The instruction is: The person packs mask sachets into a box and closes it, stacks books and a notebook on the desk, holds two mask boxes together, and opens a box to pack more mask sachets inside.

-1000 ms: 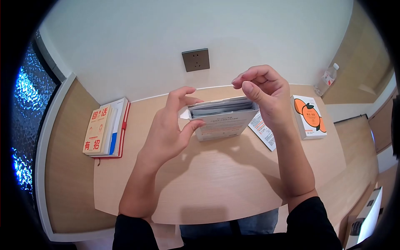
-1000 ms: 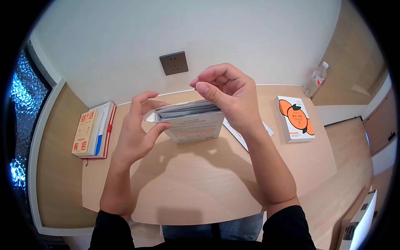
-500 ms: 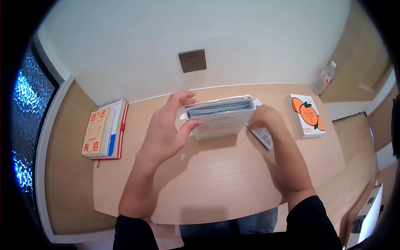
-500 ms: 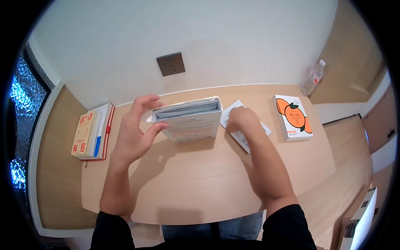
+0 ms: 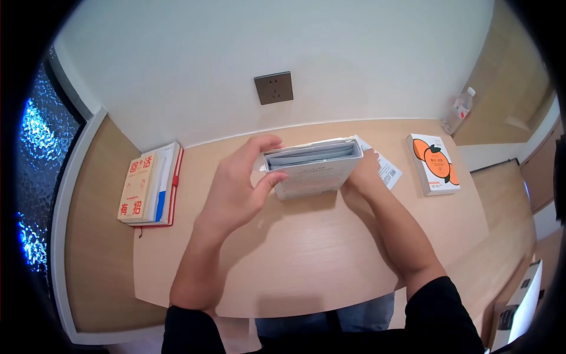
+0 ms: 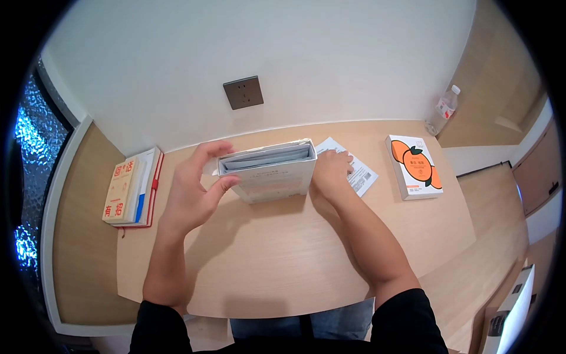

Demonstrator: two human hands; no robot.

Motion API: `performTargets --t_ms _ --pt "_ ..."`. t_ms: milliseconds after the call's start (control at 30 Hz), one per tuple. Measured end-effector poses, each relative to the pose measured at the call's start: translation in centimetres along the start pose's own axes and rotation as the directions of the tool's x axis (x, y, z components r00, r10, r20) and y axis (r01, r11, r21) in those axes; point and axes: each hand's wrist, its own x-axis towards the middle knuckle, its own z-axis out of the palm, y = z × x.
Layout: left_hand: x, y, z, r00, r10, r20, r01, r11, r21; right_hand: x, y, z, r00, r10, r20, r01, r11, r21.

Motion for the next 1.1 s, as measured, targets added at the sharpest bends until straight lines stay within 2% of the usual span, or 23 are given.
performTargets --t_ms 100,167,233,267,300,333,367,433,467,567,733,933,1033,1100 --pt "0.0 0.1 -0.1 1.0 0.023 -0.003 -0.023 1.0 -0.002 1.8 1.4 -4.0 0.948 -0.273 0.161 0.256 0.959 0.121" --pt "0.0 -0.1 -0.2 0.999 0.051 -0.003 -0.051 0.999 0.008 2.5 0.4 -9.2 0.975 -0.2 0.098 0.19 0.977 0.097" --pt "0.0 -0.4 -0.2 0.997 0.073 0.001 -0.073 0.997 0.025 2.8 0.4 -13.6 0.98 -0.082 -0.179 0.128 0.956 0.263" --pt "0.0 -0.4 -0.1 0.998 0.063 -0.01 -0.063 0.998 0.007 2.6 0.9 -15.5 0.945 -0.043 -0.325 0.181 0.894 0.41" --pt "0.0 -0.3 0.0 0.998 0.055 -0.02 -0.055 0.998 -0.01 2.4 1.2 -17.0 0.889 0.024 -0.457 0.253 0.806 0.536" --pt "0.1 -0.3 0.1 0.998 0.048 -0.03 -0.049 0.998 -0.026 1.9 1.1 -18.0 0.822 0.105 -0.56 0.4 0.594 0.698" --pt "0.2 -0.4 0.1 0.999 0.045 -0.028 -0.046 0.999 -0.025 1.3 1.0 -18.7 0.751 0.217 -0.624 0.543 0.335 0.77" --pt "0.2 -0.6 0.2 0.999 0.04 -0.024 -0.04 0.999 -0.024 -0.1 0.4 -20.1 0.819 0.237 -0.522 0.556 -0.11 0.824" --pt "0.2 -0.5 0.2 0.999 0.034 -0.023 -0.034 0.999 -0.025 -0.5 0.2 -20.3 0.853 0.226 -0.47 0.521 -0.33 0.788" --pt "0.3 -0.2 0.1 0.999 0.03 -0.013 -0.03 0.999 -0.021 -0.9 0.5 -19.2 0.887 -0.077 -0.455 0.364 -0.492 0.791" --pt "0.1 0.0 0.0 0.999 0.048 -0.016 -0.048 0.999 0.025 -2.0 -0.6 -18.2 0.849 -0.228 -0.476 0.307 -0.52 0.797" --pt "0.1 -0.6 0.3 0.999 0.049 -0.023 -0.049 0.999 -0.006 -3.7 -2.3 -19.3 0.902 -0.1 -0.419 0.284 -0.594 0.753" --pt "0.2 -0.4 0.2 0.999 0.032 -0.015 -0.033 0.999 -0.022 -2.7 -1.7 -17.4 0.845 -0.303 -0.442 0.211 -0.57 0.794" --pt "0.3 -0.2 0.2 0.999 0.043 -0.008 -0.043 0.998 -0.033 -2.8 -1.9 -16.9 0.869 -0.287 -0.402 0.206 -0.53 0.823"
